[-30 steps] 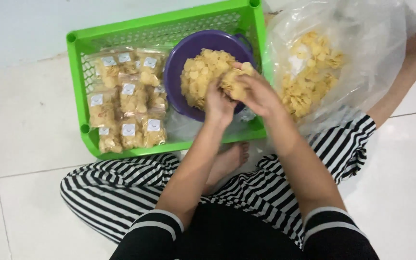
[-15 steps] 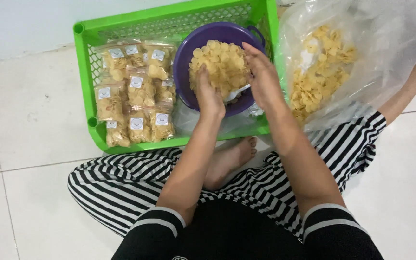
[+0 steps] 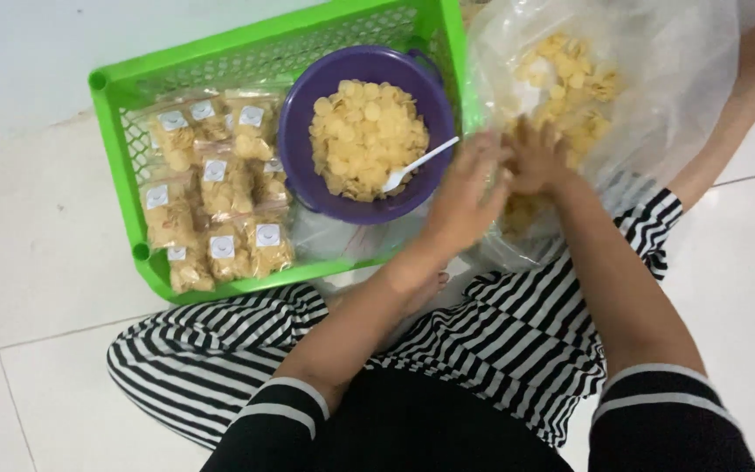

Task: A person is manually packaging chips by scooping them from a bowl into small plastic bags, sealing the bags, and organizing them in a basket.

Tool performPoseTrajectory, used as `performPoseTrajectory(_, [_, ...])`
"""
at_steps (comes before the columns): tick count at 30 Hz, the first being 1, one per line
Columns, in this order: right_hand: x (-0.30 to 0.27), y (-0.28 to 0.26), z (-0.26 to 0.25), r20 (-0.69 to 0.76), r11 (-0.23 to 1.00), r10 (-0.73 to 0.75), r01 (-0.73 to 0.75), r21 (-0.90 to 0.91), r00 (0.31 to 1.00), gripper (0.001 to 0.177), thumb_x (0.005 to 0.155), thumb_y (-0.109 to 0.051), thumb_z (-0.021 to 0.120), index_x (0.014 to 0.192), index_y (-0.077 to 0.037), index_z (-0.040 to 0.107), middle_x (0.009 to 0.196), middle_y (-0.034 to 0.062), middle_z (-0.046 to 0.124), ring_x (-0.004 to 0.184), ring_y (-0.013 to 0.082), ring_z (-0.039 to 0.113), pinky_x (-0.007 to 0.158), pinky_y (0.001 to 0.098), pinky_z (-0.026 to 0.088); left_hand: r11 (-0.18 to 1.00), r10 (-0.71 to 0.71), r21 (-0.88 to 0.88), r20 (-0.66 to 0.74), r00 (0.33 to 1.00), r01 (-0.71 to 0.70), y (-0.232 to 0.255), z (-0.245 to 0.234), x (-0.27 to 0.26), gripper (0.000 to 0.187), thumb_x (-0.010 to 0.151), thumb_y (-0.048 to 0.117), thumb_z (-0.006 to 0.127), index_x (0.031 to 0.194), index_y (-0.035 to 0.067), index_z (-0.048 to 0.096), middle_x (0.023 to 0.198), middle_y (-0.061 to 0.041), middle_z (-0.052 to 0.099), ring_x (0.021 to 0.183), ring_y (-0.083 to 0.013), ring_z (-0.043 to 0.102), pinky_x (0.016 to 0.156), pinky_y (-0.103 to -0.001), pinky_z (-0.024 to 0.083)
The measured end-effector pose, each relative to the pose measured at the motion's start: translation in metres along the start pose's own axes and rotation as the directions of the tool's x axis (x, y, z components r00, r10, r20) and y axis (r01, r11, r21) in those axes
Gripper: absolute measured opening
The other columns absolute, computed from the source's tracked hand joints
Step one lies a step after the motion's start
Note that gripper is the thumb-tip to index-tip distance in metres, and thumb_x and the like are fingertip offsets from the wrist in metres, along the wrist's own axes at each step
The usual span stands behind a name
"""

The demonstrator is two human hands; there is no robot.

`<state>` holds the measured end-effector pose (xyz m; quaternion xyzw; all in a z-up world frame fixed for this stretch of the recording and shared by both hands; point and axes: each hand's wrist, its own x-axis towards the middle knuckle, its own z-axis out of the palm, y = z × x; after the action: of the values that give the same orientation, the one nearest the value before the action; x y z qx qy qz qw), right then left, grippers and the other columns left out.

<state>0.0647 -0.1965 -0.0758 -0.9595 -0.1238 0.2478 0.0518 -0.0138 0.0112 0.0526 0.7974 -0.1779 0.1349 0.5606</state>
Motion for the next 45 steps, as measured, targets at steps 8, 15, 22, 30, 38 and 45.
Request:
performPoseTrajectory(8, [-0.052, -0.019, -0.029, 0.132, 0.942, -0.214, 0.24, -0.234, 0.968, 0.076, 0.07, -0.053, 0.076, 0.14, -0.029, 0.059, 0.157, -0.006, 0.04, 0.143, 0.0391, 0.03, 0.112, 0.0647, 0.03, 0.956, -0.082, 0.291, 0.405, 0.911, -0.044, -0.024, 0.045, -0.02, 0.047, 0.109, 0.039, 0.041, 0.137, 0.005, 0.057, 0.153, -0.023, 0.041, 0.149, -0.0428, 0.034, 0.123, -0.056, 0.031])
performPoseTrajectory(15, [-0.06, -0.031, -0.003, 0.112, 0.988, 0.02, -0.003, -0.151, 0.993, 0.061, 0.083, -0.039, 0.07, 0.14, -0.019, 0.06, 0.141, 0.0062, 0.043, 0.108, 0.0483, 0.064, 0.089, 0.063, 0.052, 0.974, -0.187, 0.202, 0.479, 0.858, 0.099, -0.02, 0.025, -0.017, 0.053, 0.112, 0.041, 0.031, 0.146, 0.005, 0.047, 0.155, -0.024, 0.038, 0.151, -0.0426, 0.03, 0.127, -0.055, 0.021])
performPoseTrajectory(22, [-0.036, 0.006, -0.022, 0.07, 0.983, -0.157, 0.149, 0.111, 0.985, 0.071, 0.071, -0.047, 0.071, 0.133, -0.012, 0.065, 0.11, 0.0279, 0.066, 0.1, 0.0552, 0.067, 0.084, 0.0596, 0.055, 0.943, -0.309, 0.069, 0.54, 0.783, 0.324, -0.023, 0.016, -0.019, 0.056, 0.111, 0.052, 0.028, 0.151, 0.016, 0.043, 0.159, -0.015, 0.033, 0.154, -0.036, 0.024, 0.128, -0.052, 0.019])
performPoseTrajectory(30, [-0.051, 0.018, -0.097, 0.102, 0.062, 0.245, -0.12, 0.991, 0.964, 0.048, 0.087, -0.012, 0.075, 0.128, -0.017, 0.051, 0.116, 0.0087, 0.053, 0.097, 0.0243, 0.065, 0.073, 0.0421, 0.061, 0.609, -0.46, -0.515, 0.389, 0.798, 0.603, -0.001, -0.013, -0.005, 0.057, 0.11, 0.046, 0.044, 0.151, 0.007, 0.043, 0.152, -0.028, 0.04, 0.147, -0.0447, 0.034, 0.123, -0.06, 0.026])
performPoseTrajectory(38, [-0.063, -0.099, -0.174, 0.156, -0.088, -0.008, -0.156, 0.984, 0.988, 0.038, 0.081, -0.008, 0.073, 0.11, -0.024, 0.055, 0.122, 0.0079, 0.061, 0.107, 0.025, 0.066, 0.086, 0.0358, 0.063, 0.471, -0.658, -0.69, 0.139, 0.74, 0.549, -0.011, -0.022, 0.01, 0.058, 0.1, 0.044, 0.04, 0.149, 0.014, 0.039, 0.157, -0.017, 0.041, 0.14, -0.0366, 0.047, 0.116, -0.052, 0.042])
performPoseTrajectory(45, [-0.014, -0.224, -0.132, 0.183, -0.081, 0.002, -0.182, 0.98, 0.983, 0.027, 0.089, -0.009, 0.067, 0.114, -0.02, 0.066, 0.132, 0.0051, 0.064, 0.12, 0.0172, 0.063, 0.099, 0.0321, 0.048, 0.289, -0.912, -0.929, -0.194, 0.362, 0.23, -0.04, -0.073, 0.011, 0.055, 0.099, 0.035, 0.038, 0.149, 0.014, 0.042, 0.15, -0.01, 0.049, 0.135, -0.0247, 0.049, 0.105, -0.037, 0.045])
